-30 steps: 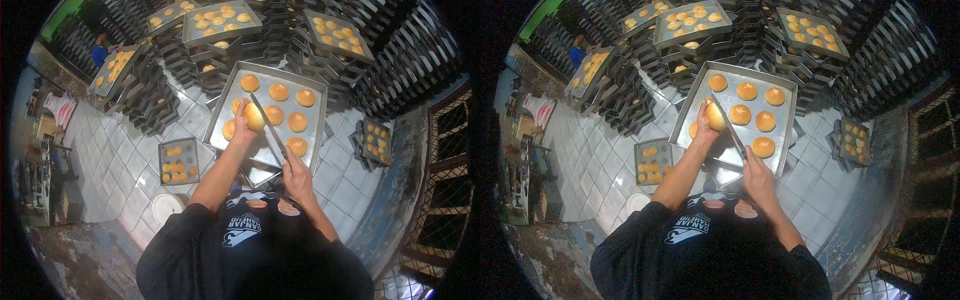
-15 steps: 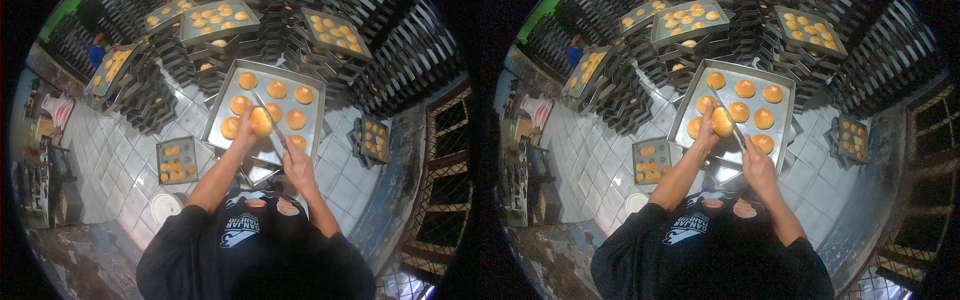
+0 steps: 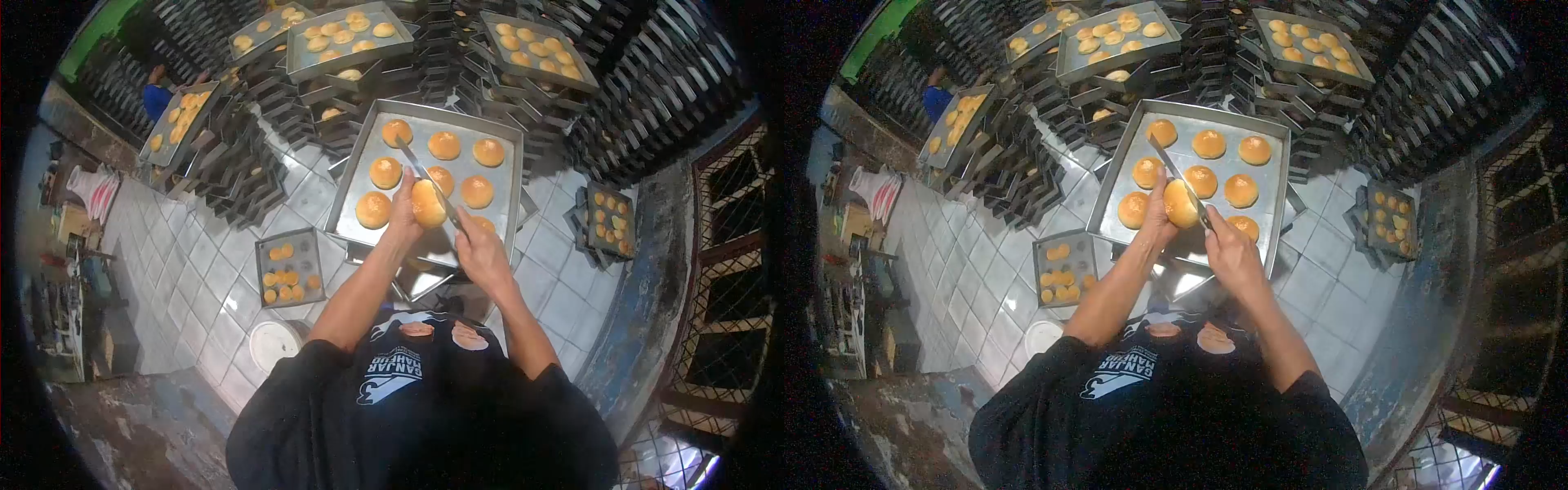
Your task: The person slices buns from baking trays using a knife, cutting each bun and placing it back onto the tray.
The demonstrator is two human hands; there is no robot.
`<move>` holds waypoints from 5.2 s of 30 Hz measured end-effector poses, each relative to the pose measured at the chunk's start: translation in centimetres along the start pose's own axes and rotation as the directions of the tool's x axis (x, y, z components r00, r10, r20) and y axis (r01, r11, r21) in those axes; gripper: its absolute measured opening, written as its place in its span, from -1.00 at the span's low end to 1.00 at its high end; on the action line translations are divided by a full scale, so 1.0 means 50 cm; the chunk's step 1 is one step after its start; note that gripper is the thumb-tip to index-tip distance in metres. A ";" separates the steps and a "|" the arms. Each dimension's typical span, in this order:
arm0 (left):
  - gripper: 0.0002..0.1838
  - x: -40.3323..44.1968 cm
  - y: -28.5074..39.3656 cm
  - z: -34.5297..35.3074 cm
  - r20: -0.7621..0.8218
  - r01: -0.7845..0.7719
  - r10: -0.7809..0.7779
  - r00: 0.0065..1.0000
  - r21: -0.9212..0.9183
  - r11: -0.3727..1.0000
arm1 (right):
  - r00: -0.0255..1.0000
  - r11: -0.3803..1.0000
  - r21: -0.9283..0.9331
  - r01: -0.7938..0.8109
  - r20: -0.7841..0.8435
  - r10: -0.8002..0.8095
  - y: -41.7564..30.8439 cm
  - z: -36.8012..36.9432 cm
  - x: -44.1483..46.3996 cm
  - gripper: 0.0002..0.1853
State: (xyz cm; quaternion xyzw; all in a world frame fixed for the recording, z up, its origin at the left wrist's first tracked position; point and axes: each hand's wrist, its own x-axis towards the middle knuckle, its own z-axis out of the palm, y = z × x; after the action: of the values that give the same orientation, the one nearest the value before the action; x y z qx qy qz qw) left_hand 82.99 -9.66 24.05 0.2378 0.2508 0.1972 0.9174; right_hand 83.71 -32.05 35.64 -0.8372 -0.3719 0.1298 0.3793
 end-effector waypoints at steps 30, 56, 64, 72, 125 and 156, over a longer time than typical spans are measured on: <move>-0.40 -0.005 0.041 -0.021 0.000 -0.024 0.024 1.000 0.111 0.993 | 0.994 0.996 0.045 0.079 0.070 -0.082 0.064 -0.017 -0.064 -0.52; -0.16 -0.007 -0.013 -0.006 -0.125 0.076 -0.064 0.990 0.095 0.993 | 0.997 0.998 0.066 0.005 0.076 -0.010 0.115 0.049 -0.074 -0.51; -0.15 0.018 -0.039 -0.013 -0.139 0.124 -0.122 0.983 0.005 0.992 | 0.998 0.992 0.120 -0.028 0.068 0.020 0.111 0.071 -0.068 -0.51; -0.23 -0.007 -0.044 -0.059 -0.212 0.013 0.116 0.970 0.525 0.851 | 0.898 0.843 0.326 -0.428 0.257 0.356 0.230 -0.141 -0.266 -0.47; -0.43 -0.017 0.064 -0.041 0.055 -0.082 0.099 0.994 -0.243 0.966 | 0.979 0.981 0.051 0.188 -0.084 -0.183 -0.007 0.074 0.028 -0.51; -0.58 -0.041 0.105 -0.088 0.045 -0.113 0.115 0.992 -0.036 0.993 | 0.973 0.978 0.087 0.188 0.119 -0.197 0.048 -0.006 -0.010 -0.49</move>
State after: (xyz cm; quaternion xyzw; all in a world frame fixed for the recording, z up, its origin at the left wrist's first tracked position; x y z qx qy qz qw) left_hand 77.65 -4.93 24.26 0.2410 0.2120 0.2478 0.9141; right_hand 84.79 -33.62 34.07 -0.7724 -0.4696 0.1592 0.3969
